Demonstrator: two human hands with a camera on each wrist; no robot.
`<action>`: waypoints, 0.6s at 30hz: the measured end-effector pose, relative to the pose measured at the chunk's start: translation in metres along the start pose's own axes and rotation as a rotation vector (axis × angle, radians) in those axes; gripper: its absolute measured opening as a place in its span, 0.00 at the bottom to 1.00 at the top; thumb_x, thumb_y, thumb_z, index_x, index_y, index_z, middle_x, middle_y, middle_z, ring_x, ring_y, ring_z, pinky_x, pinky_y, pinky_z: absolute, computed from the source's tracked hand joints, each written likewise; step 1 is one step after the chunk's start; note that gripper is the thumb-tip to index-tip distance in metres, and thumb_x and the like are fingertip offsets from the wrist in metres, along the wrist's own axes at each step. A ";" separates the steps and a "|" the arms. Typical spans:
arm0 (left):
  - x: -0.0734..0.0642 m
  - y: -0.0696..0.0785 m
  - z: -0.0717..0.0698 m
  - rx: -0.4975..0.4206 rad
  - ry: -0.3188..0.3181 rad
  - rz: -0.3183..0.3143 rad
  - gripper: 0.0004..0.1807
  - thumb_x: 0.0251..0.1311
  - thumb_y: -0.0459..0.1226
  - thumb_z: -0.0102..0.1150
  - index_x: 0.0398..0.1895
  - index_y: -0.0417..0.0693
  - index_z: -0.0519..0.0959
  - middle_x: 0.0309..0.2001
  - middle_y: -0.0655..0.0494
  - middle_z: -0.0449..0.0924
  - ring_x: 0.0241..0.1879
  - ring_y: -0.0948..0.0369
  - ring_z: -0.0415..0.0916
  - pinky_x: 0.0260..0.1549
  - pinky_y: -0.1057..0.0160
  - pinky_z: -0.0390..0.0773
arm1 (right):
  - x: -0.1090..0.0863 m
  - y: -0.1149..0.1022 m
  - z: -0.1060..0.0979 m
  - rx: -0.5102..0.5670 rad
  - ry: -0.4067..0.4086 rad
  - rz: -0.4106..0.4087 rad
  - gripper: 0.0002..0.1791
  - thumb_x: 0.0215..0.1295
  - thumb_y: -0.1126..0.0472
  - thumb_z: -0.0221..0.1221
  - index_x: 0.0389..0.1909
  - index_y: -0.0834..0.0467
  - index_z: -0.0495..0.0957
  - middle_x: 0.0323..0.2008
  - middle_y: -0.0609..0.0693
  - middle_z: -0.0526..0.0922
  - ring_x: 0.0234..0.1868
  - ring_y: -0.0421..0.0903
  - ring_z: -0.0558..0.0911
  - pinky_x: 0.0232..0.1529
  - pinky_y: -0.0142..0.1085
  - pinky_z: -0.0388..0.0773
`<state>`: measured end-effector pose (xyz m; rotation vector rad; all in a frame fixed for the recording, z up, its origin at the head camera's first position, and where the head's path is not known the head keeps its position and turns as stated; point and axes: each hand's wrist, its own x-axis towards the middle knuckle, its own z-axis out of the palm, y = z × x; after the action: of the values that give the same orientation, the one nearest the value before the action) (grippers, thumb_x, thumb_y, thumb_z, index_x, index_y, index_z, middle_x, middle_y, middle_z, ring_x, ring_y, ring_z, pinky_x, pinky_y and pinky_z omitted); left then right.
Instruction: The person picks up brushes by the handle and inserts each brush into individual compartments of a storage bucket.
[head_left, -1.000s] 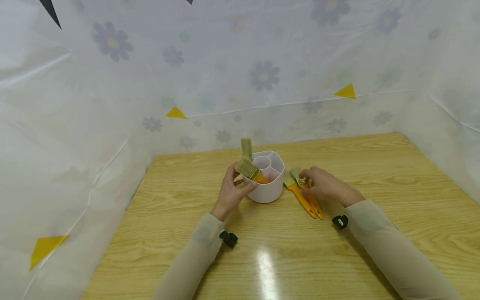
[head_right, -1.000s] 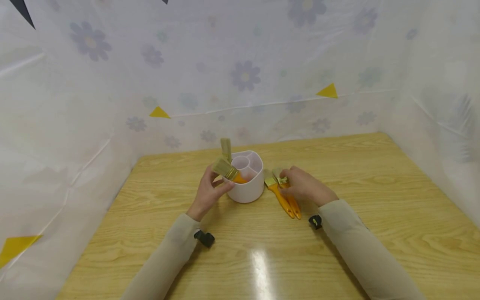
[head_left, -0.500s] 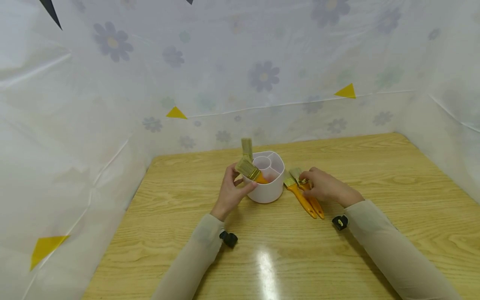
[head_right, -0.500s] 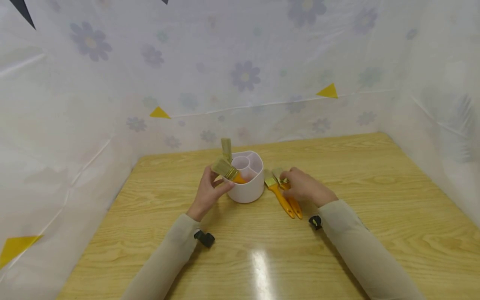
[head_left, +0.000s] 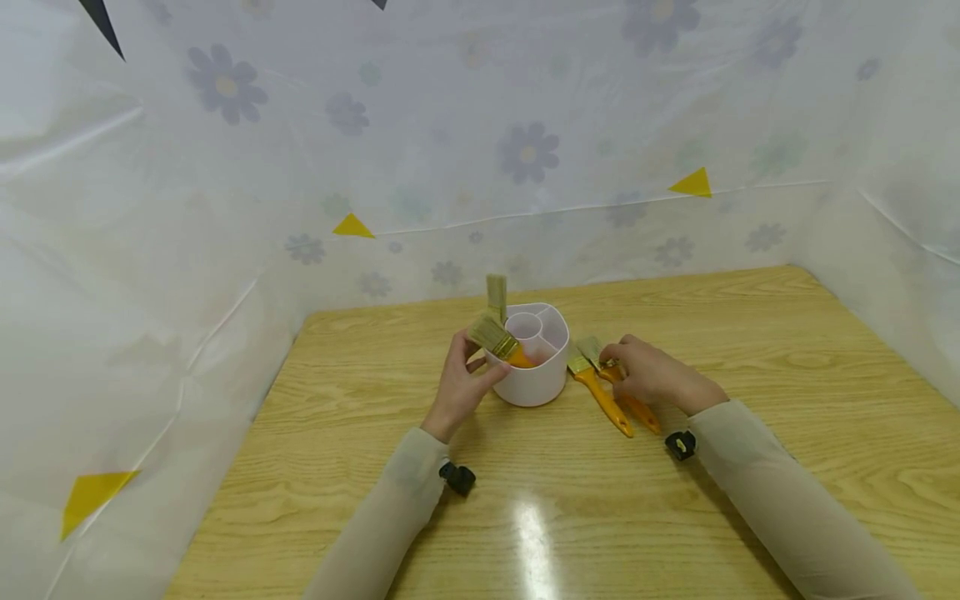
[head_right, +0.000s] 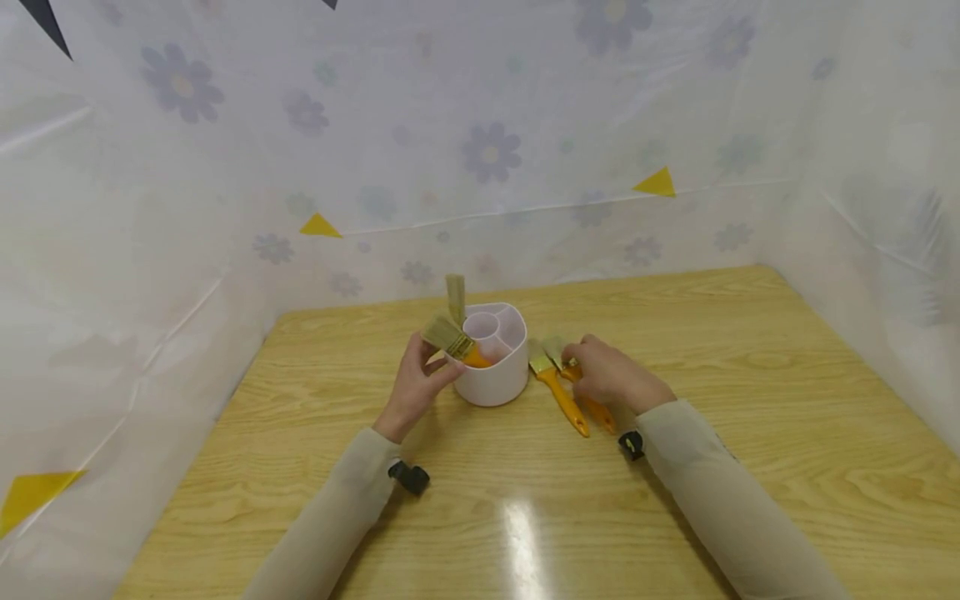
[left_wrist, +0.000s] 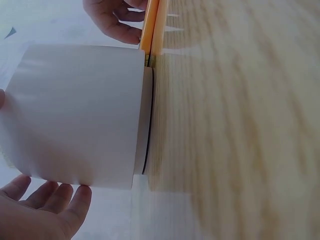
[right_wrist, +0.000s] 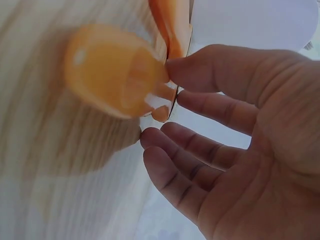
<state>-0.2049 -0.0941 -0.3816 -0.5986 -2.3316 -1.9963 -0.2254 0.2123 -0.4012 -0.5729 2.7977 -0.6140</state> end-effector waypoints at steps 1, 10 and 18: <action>0.000 0.000 0.000 0.001 0.002 -0.001 0.34 0.57 0.31 0.63 0.65 0.36 0.58 0.63 0.39 0.61 0.66 0.45 0.59 0.63 0.44 0.61 | 0.000 0.000 0.000 -0.003 0.000 0.003 0.24 0.57 0.64 0.63 0.57 0.61 0.73 0.47 0.60 0.71 0.39 0.50 0.73 0.42 0.47 0.74; 0.002 -0.005 0.002 -0.001 0.042 0.014 0.32 0.56 0.30 0.62 0.62 0.35 0.60 0.59 0.38 0.65 0.64 0.44 0.62 0.61 0.43 0.64 | -0.001 0.000 -0.002 -0.018 -0.002 0.008 0.26 0.56 0.66 0.64 0.58 0.62 0.72 0.47 0.60 0.73 0.40 0.51 0.74 0.42 0.47 0.74; 0.001 -0.001 0.003 -0.010 0.074 0.005 0.25 0.56 0.28 0.61 0.56 0.33 0.63 0.58 0.37 0.65 0.62 0.43 0.63 0.60 0.44 0.65 | -0.002 0.003 -0.002 -0.032 -0.003 0.029 0.25 0.58 0.67 0.61 0.59 0.61 0.72 0.47 0.59 0.73 0.39 0.50 0.75 0.41 0.45 0.74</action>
<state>-0.2057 -0.0914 -0.3824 -0.5210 -2.2769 -1.9937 -0.2254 0.2162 -0.4010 -0.5376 2.8129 -0.5636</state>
